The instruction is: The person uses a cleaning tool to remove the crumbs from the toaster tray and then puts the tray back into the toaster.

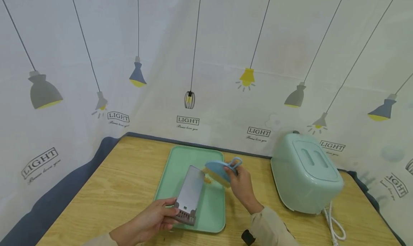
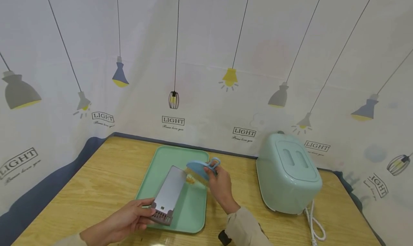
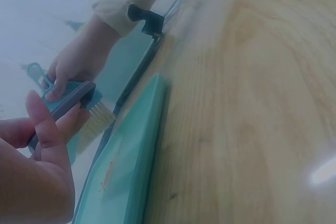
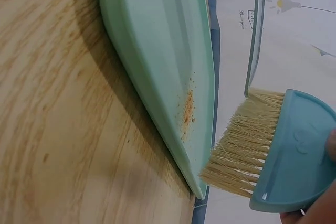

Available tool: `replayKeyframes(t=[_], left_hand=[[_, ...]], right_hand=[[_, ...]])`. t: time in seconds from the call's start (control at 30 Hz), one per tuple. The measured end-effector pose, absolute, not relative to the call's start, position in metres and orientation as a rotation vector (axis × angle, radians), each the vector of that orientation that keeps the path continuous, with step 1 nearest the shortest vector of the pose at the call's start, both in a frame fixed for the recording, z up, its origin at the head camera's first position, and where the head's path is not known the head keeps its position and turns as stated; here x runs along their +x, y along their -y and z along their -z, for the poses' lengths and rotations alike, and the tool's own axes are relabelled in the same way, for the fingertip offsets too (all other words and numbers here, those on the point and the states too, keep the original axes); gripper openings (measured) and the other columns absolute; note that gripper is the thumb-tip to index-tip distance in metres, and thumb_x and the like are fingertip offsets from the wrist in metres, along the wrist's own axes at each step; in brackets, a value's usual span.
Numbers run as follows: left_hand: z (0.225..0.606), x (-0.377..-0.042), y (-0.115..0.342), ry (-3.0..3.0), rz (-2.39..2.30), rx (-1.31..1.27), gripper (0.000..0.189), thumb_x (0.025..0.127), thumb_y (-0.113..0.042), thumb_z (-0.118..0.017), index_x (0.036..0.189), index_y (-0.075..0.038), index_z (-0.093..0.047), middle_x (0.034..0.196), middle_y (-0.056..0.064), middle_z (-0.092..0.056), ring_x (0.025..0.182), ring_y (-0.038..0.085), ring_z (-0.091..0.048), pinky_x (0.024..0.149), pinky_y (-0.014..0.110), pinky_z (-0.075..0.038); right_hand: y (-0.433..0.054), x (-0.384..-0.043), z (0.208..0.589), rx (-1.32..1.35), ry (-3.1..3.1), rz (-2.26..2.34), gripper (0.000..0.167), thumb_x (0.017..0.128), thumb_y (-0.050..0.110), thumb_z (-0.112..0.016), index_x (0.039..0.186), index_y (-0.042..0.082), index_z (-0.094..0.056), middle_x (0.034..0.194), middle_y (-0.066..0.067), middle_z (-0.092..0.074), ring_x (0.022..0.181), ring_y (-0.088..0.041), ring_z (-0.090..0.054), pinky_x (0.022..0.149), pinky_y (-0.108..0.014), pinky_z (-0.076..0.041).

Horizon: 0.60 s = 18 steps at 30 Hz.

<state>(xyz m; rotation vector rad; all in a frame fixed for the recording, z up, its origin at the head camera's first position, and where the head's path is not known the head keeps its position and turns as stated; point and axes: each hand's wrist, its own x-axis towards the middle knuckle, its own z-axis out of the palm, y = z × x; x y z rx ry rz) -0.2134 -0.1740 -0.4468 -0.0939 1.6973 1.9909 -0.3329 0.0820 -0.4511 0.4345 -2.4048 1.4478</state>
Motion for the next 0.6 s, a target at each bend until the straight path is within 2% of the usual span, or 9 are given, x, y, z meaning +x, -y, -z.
replayKeyframes(t=[0.33, 0.6], left_hand=[[0.448, -0.216, 0.176, -1.721, -2.0, -0.206, 0.067, 0.097, -0.005, -0.049, 0.144, 0.02, -0.01, 0.087, 0.002, -0.071, 0.065, 0.002, -0.065, 0.056, 0.012, -0.051], [0.451, -0.217, 0.178, -1.708, -1.967, -0.195, 0.066, 0.097, -0.006, -0.048, 0.144, 0.021, -0.009, 0.09, 0.002, -0.072, 0.071, 0.004, -0.068, 0.059, 0.013, -0.052]], right_hand=[[-0.089, -0.334, 0.455, 0.327, 2.474, -1.445, 0.015, 0.094, 0.016, -0.061, 0.099, 0.002, -0.065, 0.109, -0.017, -0.071, 0.105, -0.032, -0.067, 0.086, -0.047, -0.055], [-0.095, -0.337, 0.459, 0.246, 2.496, -1.467, 0.019, 0.094, 0.014, -0.061, 0.104, -0.002, -0.066, 0.108, -0.019, -0.07, 0.104, -0.032, -0.066, 0.088, -0.047, -0.054]])
